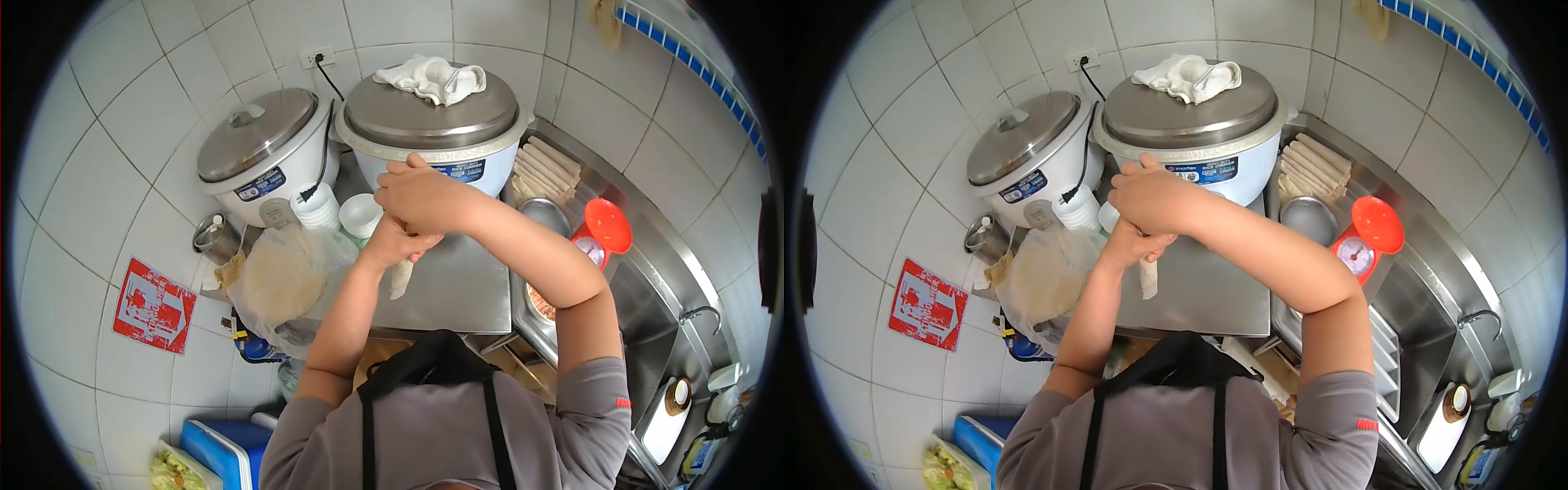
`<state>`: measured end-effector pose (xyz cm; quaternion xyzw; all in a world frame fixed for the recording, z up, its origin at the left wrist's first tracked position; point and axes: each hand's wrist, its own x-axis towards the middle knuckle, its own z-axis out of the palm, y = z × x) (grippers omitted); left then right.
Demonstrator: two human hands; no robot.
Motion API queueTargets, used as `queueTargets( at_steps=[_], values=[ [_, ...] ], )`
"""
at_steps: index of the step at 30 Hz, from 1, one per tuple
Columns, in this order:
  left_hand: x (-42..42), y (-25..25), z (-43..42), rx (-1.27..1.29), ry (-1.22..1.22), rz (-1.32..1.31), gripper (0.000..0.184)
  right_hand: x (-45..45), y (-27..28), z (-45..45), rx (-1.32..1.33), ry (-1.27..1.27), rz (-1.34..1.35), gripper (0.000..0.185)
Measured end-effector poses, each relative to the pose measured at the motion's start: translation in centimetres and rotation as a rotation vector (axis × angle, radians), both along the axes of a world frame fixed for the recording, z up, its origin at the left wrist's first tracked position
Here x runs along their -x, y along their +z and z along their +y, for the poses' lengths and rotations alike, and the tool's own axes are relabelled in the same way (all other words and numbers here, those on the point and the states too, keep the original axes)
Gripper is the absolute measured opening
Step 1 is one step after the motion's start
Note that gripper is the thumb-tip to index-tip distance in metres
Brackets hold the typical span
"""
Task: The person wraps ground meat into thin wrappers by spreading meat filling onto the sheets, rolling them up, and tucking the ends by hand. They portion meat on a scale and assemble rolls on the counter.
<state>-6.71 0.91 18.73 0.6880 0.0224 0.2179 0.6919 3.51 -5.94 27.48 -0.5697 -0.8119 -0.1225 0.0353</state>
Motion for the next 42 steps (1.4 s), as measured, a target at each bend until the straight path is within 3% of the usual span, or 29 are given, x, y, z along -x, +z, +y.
queueTargets(
  at_steps=[5, 8, 11, 13, 14, 17, 18, 21, 22, 24, 25, 27, 30, 31, 34, 37, 41, 42],
  values=[
    [-0.1, -0.5, -0.1, -0.006, 0.149, -0.065, 0.013, 0.6, -1.8, 1.7, -0.147, -0.058, -0.095, 0.042],
    [0.5, -0.8, 1.5, 0.023, 0.168, -0.07, 0.014, -2.9, -2.6, 1.8, -0.324, 0.029, 0.49, 0.044],
    [0.7, -0.3, 2.8, 0.17, 0.138, -0.267, 0.029, -5.2, -6.2, 1.0, -0.07, -0.007, 1.639, 0.047],
    [1.2, -0.8, 4.0, 0.312, 0.069, -0.37, 0.039, -4.3, -12.8, 1.0, 0.254, 0.18, 1.616, 0.039],
    [1.4, -0.3, 3.8, 0.365, 0.166, -0.369, 0.048, -2.8, -15.3, 0.3, 0.278, 0.167, 1.491, 0.04],
    [1.7, -0.6, 5.1, 0.538, 0.237, -0.534, 0.055, -2.6, -16.5, -0.6, 0.426, 0.111, 1.351, 0.04],
    [2.0, -3.1, 8.3, 0.597, -0.235, -0.696, 0.051, -3.4, -16.2, -1.1, 0.491, 0.084, 1.342, 0.039],
    [2.3, -1.1, 4.7, 0.926, 0.292, -0.548, 0.051, -6.3, -9.3, -3.2, 0.28, -0.081, 1.001, 0.033],
    [2.9, -3.2, 5.5, 0.945, -0.107, -0.487, 0.061, -7.3, -7.3, -3.5, 0.297, -0.157, 0.912, 0.033],
    [3.2, -3.3, 3.5, 0.967, -0.195, -0.049, 0.07, -7.8, -3.3, -4.3, 0.233, -0.305, 0.53, 0.033],
    [2.8, -4.2, 3.2, 0.904, -0.315, 0.039, 0.069, -7.7, -2.5, -4.4, 0.146, -0.333, 0.271, 0.032],
    [1.6, -7.1, 3.2, 0.769, -0.544, 0.207, 0.069, -6.5, -1.8, -4.3, 0.122, -0.276, -0.004, 0.03],
    [-0.9, -9.3, 2.5, 0.729, -0.888, 0.137, 0.064, -3.6, -2.1, -3.1, 0.099, -0.11, -0.249, 0.034],
    [-1.3, -8.7, 2.1, 0.676, -0.859, 0.107, 0.061, -2.8, -2.4, -3.2, 0.092, -0.044, -0.3, 0.036],
    [-1.8, -6.4, 1.2, 0.54, -0.784, 0.037, 0.049, -1.7, -2.1, -4.6, -0.325, 0.037, -0.05, 0.041],
    [-1.1, -5.8, 0.7, 0.432, -0.58, -0.056, 0.049, -2.2, 0.6, -8.0, -0.538, -0.137, 0.315, 0.049],
    [-0.8, -3.6, -1.5, 0.195, -0.009, -0.1, 0.033, -2.2, -3.7, -9.6, -0.548, -0.044, 0.794, 0.034],
    [-1.0, -2.7, -2.4, 0.185, 0.064, -0.144, 0.028, -1.7, -4.4, -9.5, -0.605, -0.027, 0.76, 0.033]
  ],
)
